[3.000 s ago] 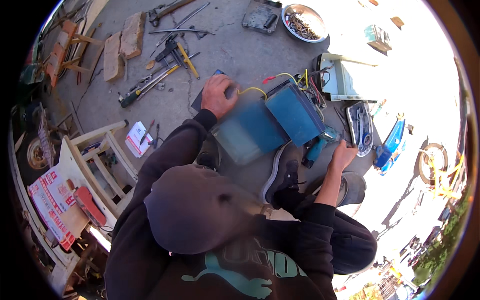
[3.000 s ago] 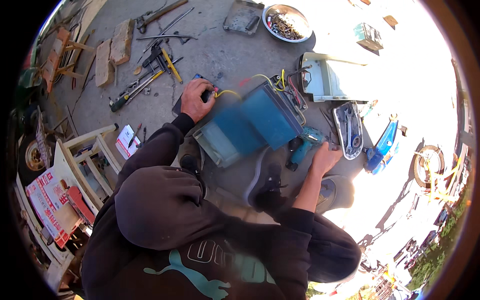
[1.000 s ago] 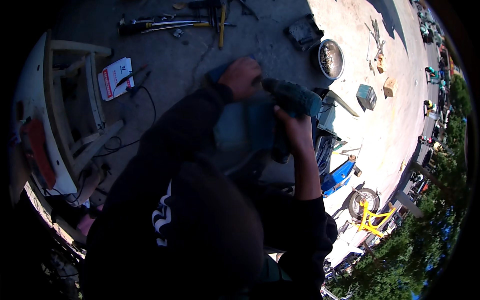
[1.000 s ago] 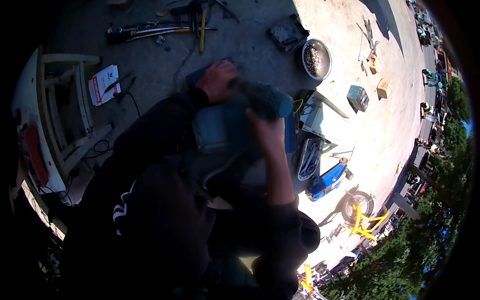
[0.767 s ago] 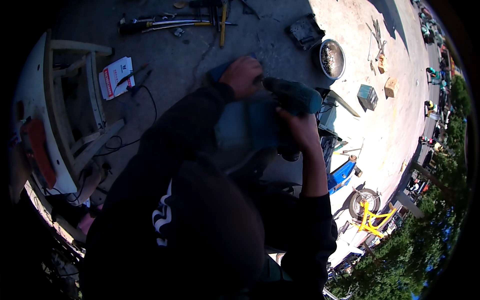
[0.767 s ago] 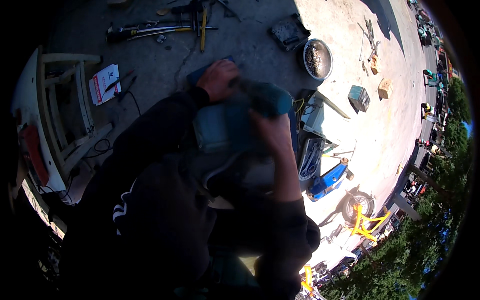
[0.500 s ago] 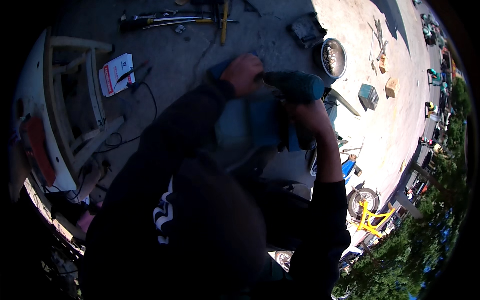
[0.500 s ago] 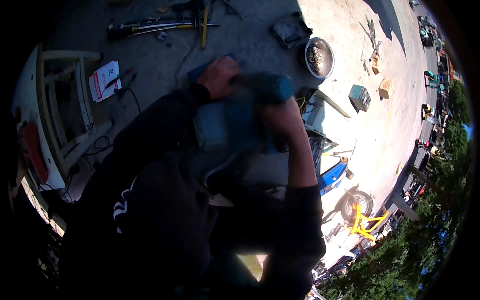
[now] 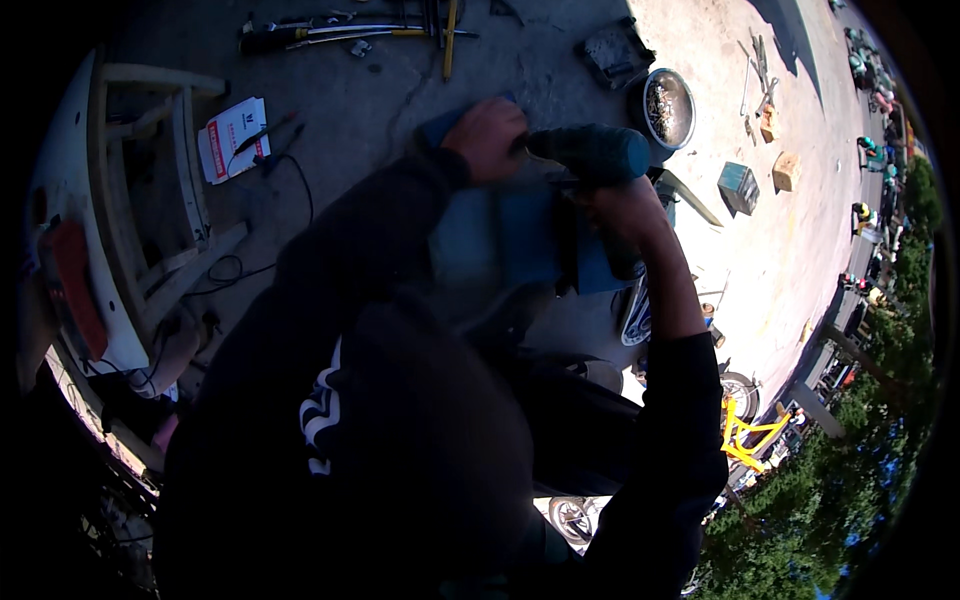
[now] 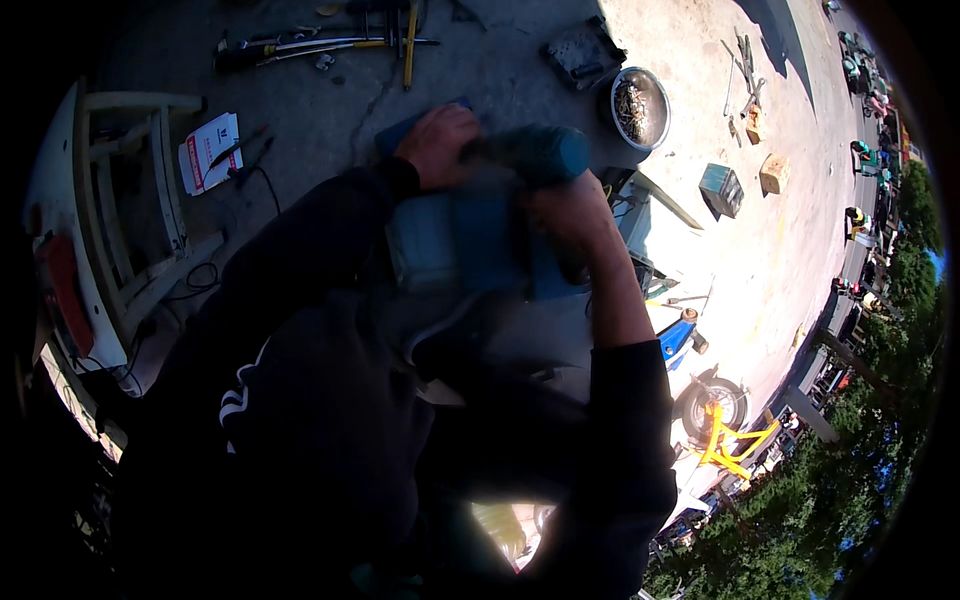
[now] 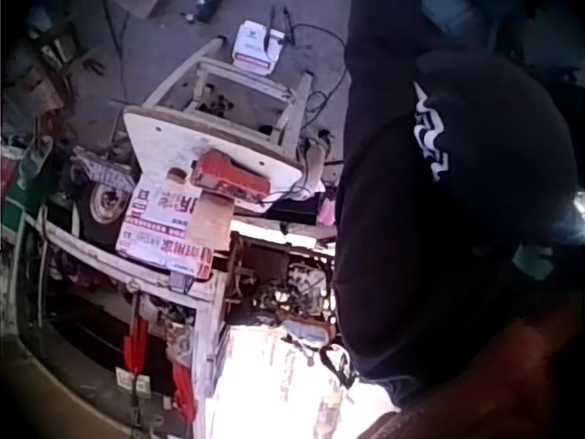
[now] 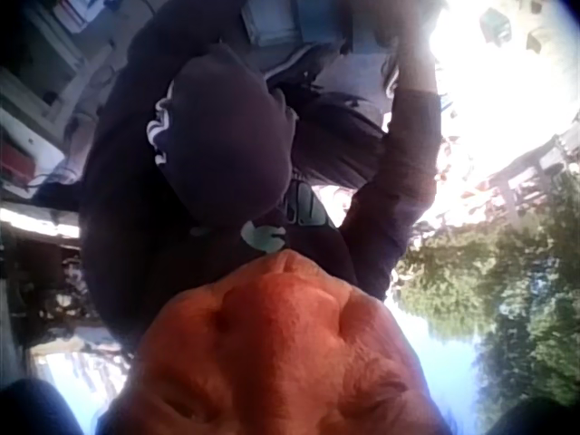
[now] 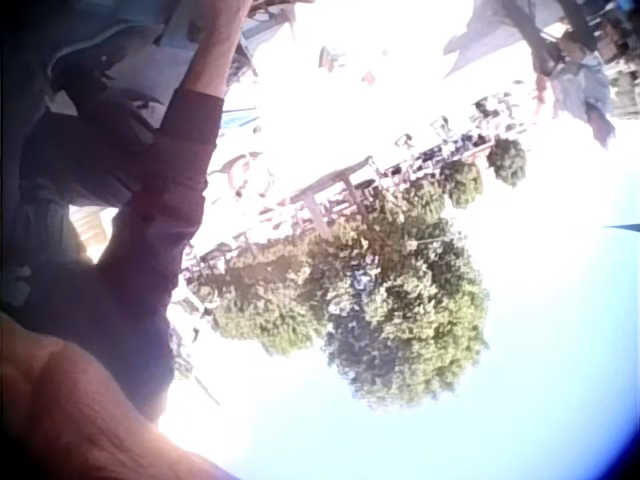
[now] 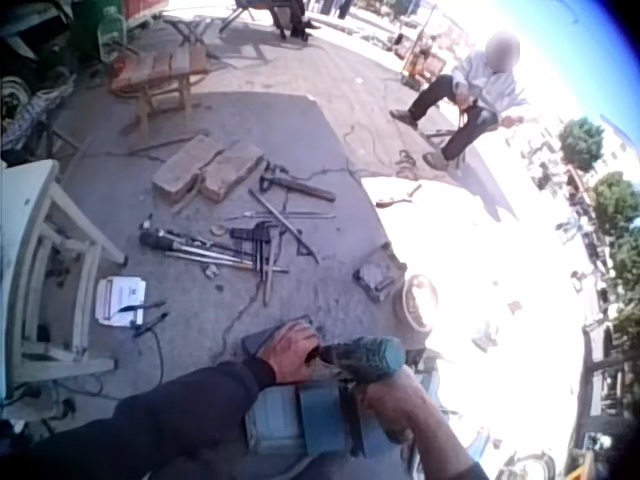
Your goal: The person assembles a battery pack by securing blue battery modules together using a power drill and screws. They connect yellow wires between the modules and place the assembled unit into a black plastic casing.
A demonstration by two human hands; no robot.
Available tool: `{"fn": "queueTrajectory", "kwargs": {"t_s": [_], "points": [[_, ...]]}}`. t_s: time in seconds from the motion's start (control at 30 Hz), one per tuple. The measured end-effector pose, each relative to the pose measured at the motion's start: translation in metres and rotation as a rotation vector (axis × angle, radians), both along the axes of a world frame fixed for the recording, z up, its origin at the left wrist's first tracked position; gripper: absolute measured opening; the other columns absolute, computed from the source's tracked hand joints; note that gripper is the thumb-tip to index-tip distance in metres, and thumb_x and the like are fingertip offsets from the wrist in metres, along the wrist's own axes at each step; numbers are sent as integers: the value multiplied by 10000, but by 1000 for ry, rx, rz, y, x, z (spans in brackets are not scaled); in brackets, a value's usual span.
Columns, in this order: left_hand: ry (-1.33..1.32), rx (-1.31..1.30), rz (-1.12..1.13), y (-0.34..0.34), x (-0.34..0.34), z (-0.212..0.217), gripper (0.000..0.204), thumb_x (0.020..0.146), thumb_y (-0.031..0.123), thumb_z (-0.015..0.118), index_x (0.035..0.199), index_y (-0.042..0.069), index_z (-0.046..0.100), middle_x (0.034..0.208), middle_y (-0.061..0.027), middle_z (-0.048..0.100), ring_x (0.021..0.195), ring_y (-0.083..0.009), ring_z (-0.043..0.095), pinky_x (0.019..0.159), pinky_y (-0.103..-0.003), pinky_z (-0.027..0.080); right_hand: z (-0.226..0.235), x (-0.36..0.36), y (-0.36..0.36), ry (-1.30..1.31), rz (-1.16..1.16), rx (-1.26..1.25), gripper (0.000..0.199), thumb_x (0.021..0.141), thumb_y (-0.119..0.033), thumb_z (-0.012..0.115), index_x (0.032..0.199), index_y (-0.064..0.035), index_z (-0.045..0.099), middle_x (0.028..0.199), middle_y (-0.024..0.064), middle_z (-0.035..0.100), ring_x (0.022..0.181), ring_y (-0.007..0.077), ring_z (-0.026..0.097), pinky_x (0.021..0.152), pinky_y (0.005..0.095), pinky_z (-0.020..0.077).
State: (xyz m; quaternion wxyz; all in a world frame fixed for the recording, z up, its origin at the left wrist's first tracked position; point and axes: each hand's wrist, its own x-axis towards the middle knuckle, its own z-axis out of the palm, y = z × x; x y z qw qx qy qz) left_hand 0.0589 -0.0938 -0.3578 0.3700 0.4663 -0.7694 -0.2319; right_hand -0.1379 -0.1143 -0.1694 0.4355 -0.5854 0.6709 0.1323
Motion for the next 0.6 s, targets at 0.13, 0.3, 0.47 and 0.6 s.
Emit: {"fn": "queueTrajectory", "kwargs": {"t_s": [0.13,0.3,0.47,0.6], "points": [[0,-70,14,1,1,-2,171,763,150,710,878,48,637,996,-132,612,1069,-352,577,1006,-464,452,-8,-8,-2,-79,-68,-10,300,775,-136,770,1038,-12,700,782,96,719,664,176,709,620,348,565],[-19,3,13,-2,-2,0,165,772,155,718,867,52,630,969,-121,611,1045,-343,578,993,-464,456,-15,-14,-5,-88,-84,25,301,771,-141,767,1035,-14,696,772,86,711,642,177,698,601,345,559],[-12,42,35,-1,-5,4,159,769,138,718,861,47,625,949,-115,608,1025,-338,577,976,-461,464,-14,-11,0,-107,-112,2,309,776,-157,757,1046,-18,697,779,87,713,640,173,694,601,344,554],[-17,17,51,-2,-4,3,160,760,126,716,862,42,625,955,-121,603,1024,-336,575,963,-458,471,-15,-11,0,-98,-64,-24,329,763,-152,743,1067,-32,702,807,103,724,676,188,711,623,355,557]]}}
